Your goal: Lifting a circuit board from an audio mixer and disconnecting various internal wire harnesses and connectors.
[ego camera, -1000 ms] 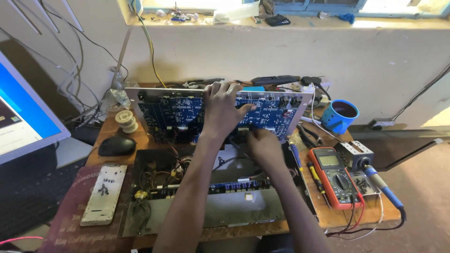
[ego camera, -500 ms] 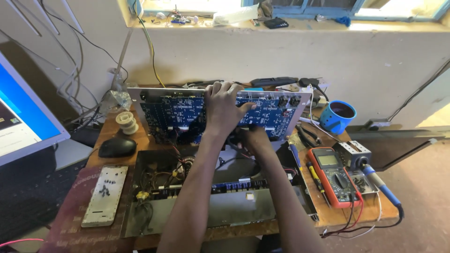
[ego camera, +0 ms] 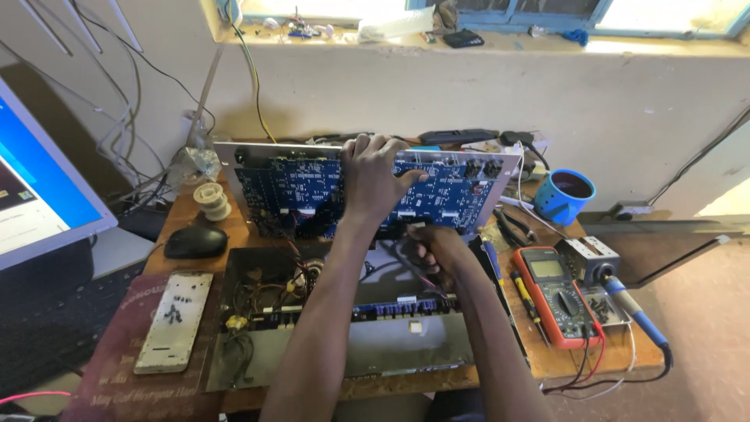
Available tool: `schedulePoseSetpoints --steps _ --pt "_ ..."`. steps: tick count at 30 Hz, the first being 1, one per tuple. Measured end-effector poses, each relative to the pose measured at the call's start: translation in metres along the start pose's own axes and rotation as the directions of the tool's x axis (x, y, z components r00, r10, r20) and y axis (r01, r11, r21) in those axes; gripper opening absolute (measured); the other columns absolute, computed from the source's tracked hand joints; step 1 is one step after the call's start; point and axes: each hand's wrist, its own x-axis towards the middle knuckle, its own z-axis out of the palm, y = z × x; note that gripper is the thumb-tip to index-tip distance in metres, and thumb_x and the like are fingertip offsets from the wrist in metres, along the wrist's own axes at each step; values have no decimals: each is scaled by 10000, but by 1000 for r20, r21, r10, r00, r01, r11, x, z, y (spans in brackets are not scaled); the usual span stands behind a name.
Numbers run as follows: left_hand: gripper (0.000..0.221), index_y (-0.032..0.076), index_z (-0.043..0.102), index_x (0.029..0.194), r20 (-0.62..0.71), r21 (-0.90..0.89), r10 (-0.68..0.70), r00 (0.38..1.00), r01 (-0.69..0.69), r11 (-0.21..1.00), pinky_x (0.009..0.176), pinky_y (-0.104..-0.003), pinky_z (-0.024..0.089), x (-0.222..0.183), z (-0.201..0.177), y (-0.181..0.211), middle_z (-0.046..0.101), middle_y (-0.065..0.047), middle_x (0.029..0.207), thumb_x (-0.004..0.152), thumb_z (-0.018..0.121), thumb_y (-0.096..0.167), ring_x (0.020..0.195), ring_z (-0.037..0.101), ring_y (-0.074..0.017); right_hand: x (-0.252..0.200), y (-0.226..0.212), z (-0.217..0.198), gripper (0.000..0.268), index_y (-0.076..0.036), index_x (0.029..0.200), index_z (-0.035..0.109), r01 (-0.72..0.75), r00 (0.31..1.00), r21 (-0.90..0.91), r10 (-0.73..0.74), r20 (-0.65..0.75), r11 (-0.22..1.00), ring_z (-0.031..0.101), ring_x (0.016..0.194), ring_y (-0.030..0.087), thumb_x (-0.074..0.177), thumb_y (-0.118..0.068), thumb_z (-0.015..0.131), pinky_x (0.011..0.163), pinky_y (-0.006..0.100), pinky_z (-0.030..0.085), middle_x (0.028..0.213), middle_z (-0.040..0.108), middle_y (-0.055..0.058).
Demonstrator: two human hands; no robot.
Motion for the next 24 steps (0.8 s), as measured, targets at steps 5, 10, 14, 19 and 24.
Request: schedulePoseSetpoints --steps 5,10,14,19,24 --pt "580 253 769 1116 22 2 31 999 -31 1000 1104 -437 371 1 -10 2 674 23 1001 650 1003 506 1047 599 -205 -12 -12 22 272 132 1165 695 35 999 -182 -28 46 983 609 404 126 981 -65 661 308 204 458 683 712 170" --pt "666 254 742 1218 96 -17 13 995 -11 1000 1142 -458 357 2 -21 -5 680 2 1068 638 1014 437 1120 606 -239 -23 -18 34 436 156 1370 630 87 993 -318 -57 101 944 674 509 131 1007 -83 603 379 206 536 802 756 179" --pt "739 256 716 1254 69 21 -4 998 2 1000 1184 -486 311 -4 -29 -10 662 -6 1114 607 1038 407 1165 588 -239 -26 -28 43 456 9 1406 686 178 984 -630 -153 95 756 721 859 285 987 -168 651 663 365 570 1037 794 207" --pt "701 281 694 1296 110 -33 2 994 1 999 1215 -470 313 -1 -36 -19 666 1 1167 672 1009 341 1220 604 -244 -40 -43 61 326 -146 1261 785 394 870 -748 -479 117 533 745 1107 445 949 -189 703 925 502 583 1124 810 193" --pt "510 279 709 1283 176 -249 42 983 3 969 1186 -403 369 -3 -54 -37 706 10 1216 827 905 159 1275 625 -234 3 -43 65 380 -188 1185 784 702 219 -712 -945 244 -21 630 1074 338 830 -86 873 939 418 502 1100 687 47"
